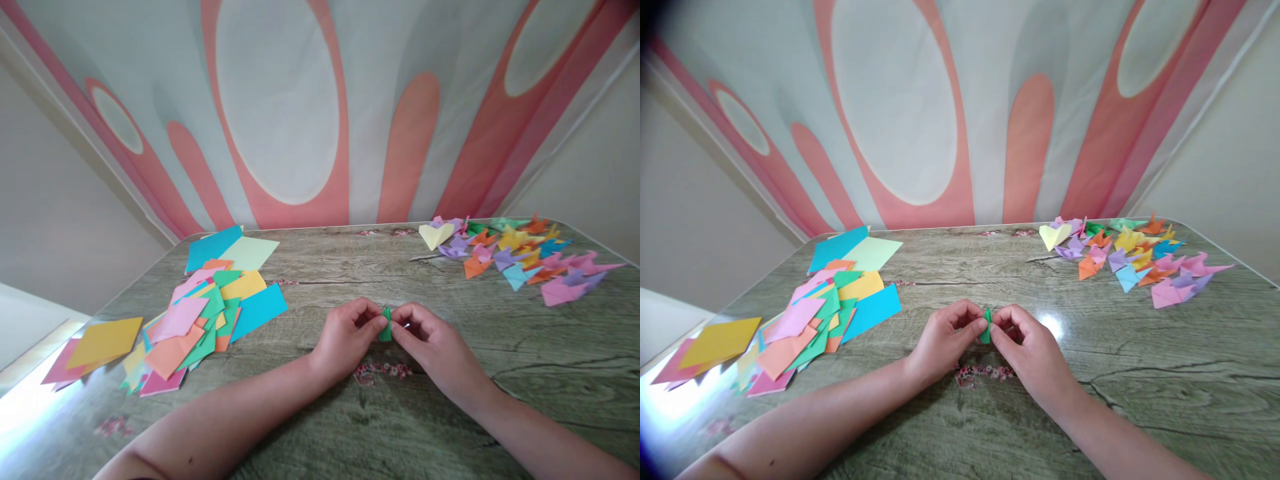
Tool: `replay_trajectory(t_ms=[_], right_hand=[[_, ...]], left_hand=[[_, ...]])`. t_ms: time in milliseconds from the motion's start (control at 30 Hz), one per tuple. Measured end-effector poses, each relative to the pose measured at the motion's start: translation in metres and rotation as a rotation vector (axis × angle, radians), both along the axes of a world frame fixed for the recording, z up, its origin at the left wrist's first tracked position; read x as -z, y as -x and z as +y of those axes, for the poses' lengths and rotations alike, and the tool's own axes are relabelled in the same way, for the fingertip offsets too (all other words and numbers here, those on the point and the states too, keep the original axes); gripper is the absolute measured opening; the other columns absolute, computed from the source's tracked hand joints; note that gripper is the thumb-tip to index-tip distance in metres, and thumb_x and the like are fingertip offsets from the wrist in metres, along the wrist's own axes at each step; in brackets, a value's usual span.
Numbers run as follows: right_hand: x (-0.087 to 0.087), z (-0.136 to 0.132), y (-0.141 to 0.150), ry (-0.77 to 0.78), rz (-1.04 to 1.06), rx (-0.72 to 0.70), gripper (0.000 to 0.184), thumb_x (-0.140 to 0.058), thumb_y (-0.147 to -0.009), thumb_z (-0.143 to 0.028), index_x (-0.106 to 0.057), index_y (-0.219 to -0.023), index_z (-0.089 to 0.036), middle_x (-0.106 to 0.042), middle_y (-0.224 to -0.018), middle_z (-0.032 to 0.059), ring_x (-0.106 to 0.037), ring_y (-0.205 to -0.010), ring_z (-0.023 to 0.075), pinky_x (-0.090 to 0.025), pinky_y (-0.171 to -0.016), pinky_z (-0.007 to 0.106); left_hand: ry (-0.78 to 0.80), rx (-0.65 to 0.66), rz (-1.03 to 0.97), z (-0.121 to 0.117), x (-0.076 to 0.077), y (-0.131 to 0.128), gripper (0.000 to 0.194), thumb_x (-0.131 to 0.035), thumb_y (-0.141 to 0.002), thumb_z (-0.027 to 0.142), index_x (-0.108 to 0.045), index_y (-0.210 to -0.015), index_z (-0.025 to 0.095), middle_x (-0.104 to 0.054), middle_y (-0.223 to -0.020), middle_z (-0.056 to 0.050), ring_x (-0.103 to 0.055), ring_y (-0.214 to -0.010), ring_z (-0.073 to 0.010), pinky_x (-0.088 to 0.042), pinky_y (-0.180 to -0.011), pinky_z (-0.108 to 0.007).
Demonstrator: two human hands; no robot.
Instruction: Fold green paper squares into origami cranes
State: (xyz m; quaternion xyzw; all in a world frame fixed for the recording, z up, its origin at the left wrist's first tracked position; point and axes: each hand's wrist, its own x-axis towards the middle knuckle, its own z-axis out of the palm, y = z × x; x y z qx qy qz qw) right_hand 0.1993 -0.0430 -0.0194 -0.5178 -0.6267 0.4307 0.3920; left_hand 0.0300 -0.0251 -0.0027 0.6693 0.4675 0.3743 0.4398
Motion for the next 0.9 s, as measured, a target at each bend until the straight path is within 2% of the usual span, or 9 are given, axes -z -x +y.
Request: replay_trajectory(t_ms=[200, 367, 467, 733, 900], right_hand=[[-0.0033, 0.0006, -0.0031, -0.037, -0.007, -0.016, 0.022, -0.053, -0.090, -0.042, -0.060, -0.087, -0.021, -0.063, -0.078, 0.0004, -0.058, -0.072, 0.0165, -0.046, -0.066, 0.028], [-0.0041, 0.0004, -0.0019, -0.024, -0.042, -0.039, 0.021, -0.053, -0.090, -0.039, -0.061, -0.083, -0.021, -0.061, -0.073, -0.0010, -0.056, -0.065, 0.0147, -0.044, -0.060, 0.026], [-0.0041, -0.0008, 0.0003, -0.017, -0.044, -0.026, 0.020, -0.054, -0.089, -0.038, -0.060, -0.082, -0.021, -0.059, -0.070, -0.0022, -0.055, -0.063, 0.0138, -0.044, -0.058, 0.025], [-0.0081, -0.0027, 0.0041, -0.043, -0.070, 0.019, 0.018, -0.055, -0.087, -0.036, -0.061, -0.079, -0.021, -0.061, -0.069, -0.0018, -0.055, -0.061, 0.0139, -0.045, -0.058, 0.025], [-0.0048, -0.0015, 0.0034, -0.047, -0.072, 0.034, 0.017, -0.056, -0.086, -0.035, -0.062, -0.079, -0.021, -0.062, -0.069, -0.0017, -0.056, -0.060, 0.0140, -0.045, -0.056, 0.024]], left_hand=[[-0.011, 0.072, 0.036, 0.0015, 0.0000, 0.0021, 0.015, -0.055, -0.088, 0.026, -0.059, -0.078, 0.016, -0.061, -0.070, 0.000, -0.057, -0.065, -0.0121, -0.045, -0.064, -0.022], [-0.058, 0.079, 0.122, 0.0010, 0.0007, 0.0043, 0.013, -0.051, -0.091, 0.027, -0.060, -0.091, 0.017, -0.061, -0.067, 0.002, -0.056, -0.061, -0.0111, -0.043, -0.061, -0.021], [-0.102, 0.056, 0.166, 0.0014, 0.0008, 0.0047, 0.014, -0.051, -0.090, 0.026, -0.061, -0.087, 0.017, -0.061, -0.070, 0.001, -0.055, -0.064, -0.0113, -0.042, -0.061, -0.021], [-0.075, 0.014, 0.180, 0.0024, -0.0033, 0.0020, 0.015, -0.053, -0.088, 0.025, -0.059, -0.078, 0.016, -0.059, -0.066, 0.002, -0.053, -0.062, -0.0107, -0.040, -0.059, -0.021], [-0.037, 0.058, 0.113, 0.0036, 0.0041, 0.0025, 0.010, -0.055, -0.087, 0.023, -0.061, -0.083, 0.016, -0.060, -0.069, 0.001, -0.055, -0.063, -0.0110, -0.044, -0.060, -0.021]])
